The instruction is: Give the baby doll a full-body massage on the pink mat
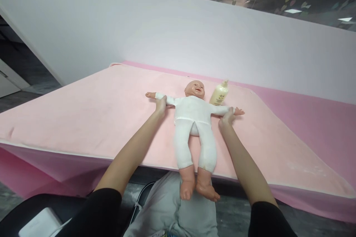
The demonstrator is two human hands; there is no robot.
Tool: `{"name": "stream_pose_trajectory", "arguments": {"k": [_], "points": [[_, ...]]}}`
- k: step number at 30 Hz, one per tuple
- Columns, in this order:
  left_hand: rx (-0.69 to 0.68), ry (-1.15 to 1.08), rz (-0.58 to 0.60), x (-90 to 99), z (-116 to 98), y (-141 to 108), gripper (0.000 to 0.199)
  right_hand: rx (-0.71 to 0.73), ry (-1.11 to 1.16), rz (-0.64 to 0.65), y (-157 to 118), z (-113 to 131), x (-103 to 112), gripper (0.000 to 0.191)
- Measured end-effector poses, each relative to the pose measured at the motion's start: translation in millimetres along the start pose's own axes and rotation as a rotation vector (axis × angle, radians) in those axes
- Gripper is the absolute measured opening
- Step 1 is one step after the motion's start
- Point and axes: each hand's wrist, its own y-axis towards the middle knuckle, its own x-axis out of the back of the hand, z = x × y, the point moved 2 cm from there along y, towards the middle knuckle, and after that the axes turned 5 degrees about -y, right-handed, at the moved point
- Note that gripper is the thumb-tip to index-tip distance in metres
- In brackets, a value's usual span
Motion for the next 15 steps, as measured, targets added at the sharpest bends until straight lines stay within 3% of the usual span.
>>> {"name": "stream_pose_trajectory", "arguments": {"k": [2, 4, 7, 11, 15], "points": [[-0.027, 0.034, -0.015, -0.6, -3.6, -4.7, 0.061, 0.083, -0.002, -0.01, -2.6, 5.7, 2.5, 0.059], [-0.177, 0.159, 0.024, -1.3, -7.5, -10.9, 0.071, 0.271, -0.016, 0.012, -9.4, 16.2, 3.7, 0.061], [-0.4, 0.491, 0.202, -4.4, -11.3, -19.8, 0.078, 0.466, -0.133, 0.201, -23.0, 28.6, 0.1, 0.061], [-0.534, 1.025, 0.451, -13.4, -12.2, -30.4, 0.061, 0.726, -0.388, 0.503, -43.2, 33.3, -9.4, 0.061], [-0.589, 1.253, 0.477, -20.7, -13.2, -39.6, 0.059, 0.908, -0.611, 0.614, -52.9, 30.0, -16.3, 0.062]]}}
